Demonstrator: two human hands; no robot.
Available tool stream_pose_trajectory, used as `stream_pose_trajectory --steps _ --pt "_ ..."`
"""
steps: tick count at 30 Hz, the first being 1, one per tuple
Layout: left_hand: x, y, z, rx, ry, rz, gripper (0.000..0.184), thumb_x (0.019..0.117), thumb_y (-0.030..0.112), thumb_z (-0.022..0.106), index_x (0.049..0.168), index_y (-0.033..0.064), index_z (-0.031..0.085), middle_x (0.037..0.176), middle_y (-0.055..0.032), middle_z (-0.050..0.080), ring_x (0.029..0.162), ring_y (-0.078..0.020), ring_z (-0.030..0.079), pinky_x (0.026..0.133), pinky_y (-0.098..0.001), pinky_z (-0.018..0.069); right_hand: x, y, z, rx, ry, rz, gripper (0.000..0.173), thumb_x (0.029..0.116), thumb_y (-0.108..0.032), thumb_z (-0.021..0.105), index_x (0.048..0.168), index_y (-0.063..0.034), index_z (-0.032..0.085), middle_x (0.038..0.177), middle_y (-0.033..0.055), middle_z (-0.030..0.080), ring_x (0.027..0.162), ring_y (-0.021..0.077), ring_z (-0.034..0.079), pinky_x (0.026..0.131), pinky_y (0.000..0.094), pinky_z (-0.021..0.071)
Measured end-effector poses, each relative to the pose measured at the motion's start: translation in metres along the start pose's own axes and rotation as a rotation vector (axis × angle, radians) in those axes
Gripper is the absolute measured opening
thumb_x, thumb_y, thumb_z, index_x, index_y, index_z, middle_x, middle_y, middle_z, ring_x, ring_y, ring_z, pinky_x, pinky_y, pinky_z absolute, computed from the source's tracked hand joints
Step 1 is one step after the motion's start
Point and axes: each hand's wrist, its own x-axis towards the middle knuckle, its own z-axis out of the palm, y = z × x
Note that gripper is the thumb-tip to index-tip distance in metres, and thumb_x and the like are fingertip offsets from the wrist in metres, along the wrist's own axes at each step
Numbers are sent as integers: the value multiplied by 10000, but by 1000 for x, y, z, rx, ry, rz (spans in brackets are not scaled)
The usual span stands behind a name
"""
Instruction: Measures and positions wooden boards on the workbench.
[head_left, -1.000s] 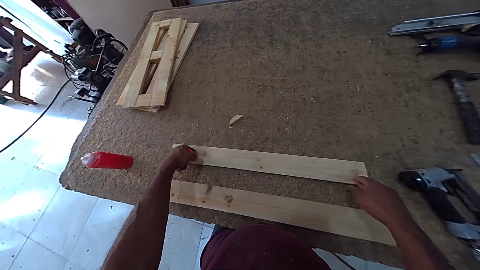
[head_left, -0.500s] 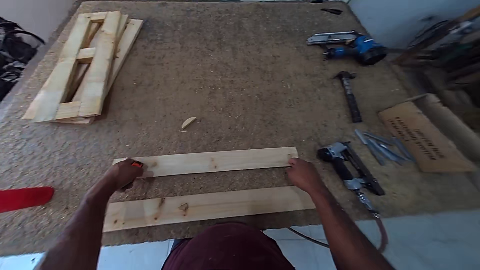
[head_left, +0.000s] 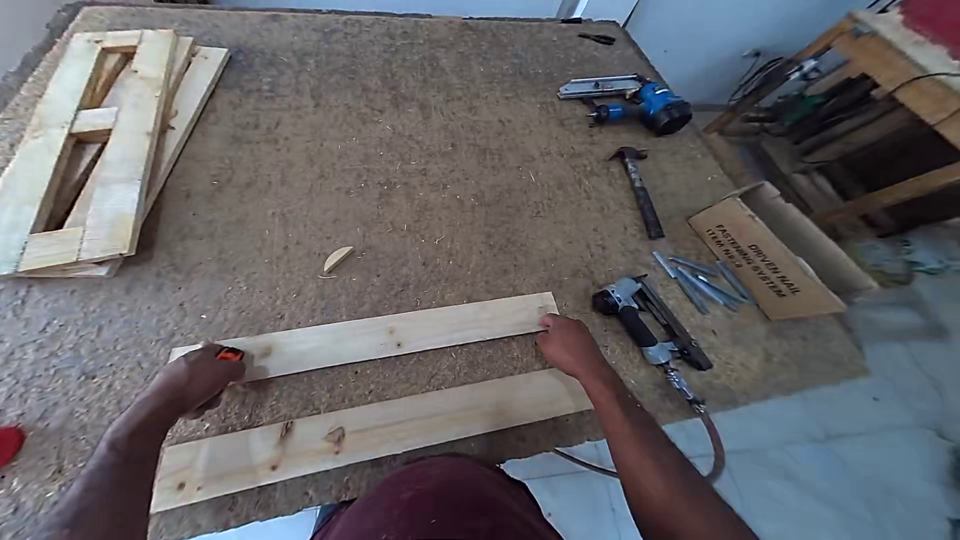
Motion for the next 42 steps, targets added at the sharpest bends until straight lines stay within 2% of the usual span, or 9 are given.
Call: stream_pose_trajectory --steps 4,11,16,21,25,31,36,40,42 --pt "1 1 -3 -73 -33 -15 362 960 243 673 1263 65 588 903 -177 659 678 -273 651 599 -450 564 -2 -3 -6 -5 -6 1 353 982 -253 571 1282 -109 688 1221 131 707 1191 301 656 1005 543 520" --pt "7 -6 5 -1 23 -10 424 922 292 709 1277 93 593 913 -171 675 690 -269 659 624 -468 566 -1 2 5 26 15 1 382 995 -275 561 1334 -138 668 1264 107 701 1216 278 650 1030 514 515" --pt "0 0 0 -78 -2 -33 340 956 245 682 1242 79 600 851 -158 651 629 -246 632 568 -419 553 -6 0 0 25 12 4 388 993 -289 566 1338 -144 667 1256 100 704 1211 268 651 1030 510 514" --pt "-1 8 -1 15 0 -33 351 939 279 704 1221 82 629 891 -170 679 673 -263 664 610 -445 573 -4 -1 6 20 32 5 372 994 -275 556 1318 -138 677 1234 102 710 1190 271 660 1012 510 524" --pt "3 6 4 98 27 4 371 920 312 708 1180 56 644 936 -198 693 732 -304 688 666 -506 581 -1 5 5 53 24 3 367 994 -277 566 1314 -143 685 1241 93 711 1200 260 656 1026 503 517" --pt "4 9 -1 7 -11 -33 320 947 276 691 1181 65 631 838 -163 667 620 -249 648 567 -424 563 -4 4 2 56 39 -4 363 1001 -277 558 1314 -146 686 1248 75 713 1206 241 655 1036 492 512" --pt "3 8 1 41 -4 -7 379 933 283 711 1221 53 621 949 -201 675 731 -302 672 651 -491 576 0 7 6 89 44 -9 340 992 -250 560 1278 -146 712 1218 80 724 1174 248 670 1017 508 523" --pt "4 11 3 98 11 7 380 929 298 708 1212 55 634 959 -198 683 758 -307 679 680 -507 573 0 12 3 114 51 -13 336 998 -250 558 1278 -153 715 1223 64 725 1172 220 670 1025 478 522" --pt "4 12 3 80 5 0 353 934 293 710 1188 58 641 917 -183 684 718 -288 672 645 -480 573 -1 14 4 106 63 -31 339 1000 -248 555 1286 -150 709 1232 64 721 1175 216 668 1034 469 518"
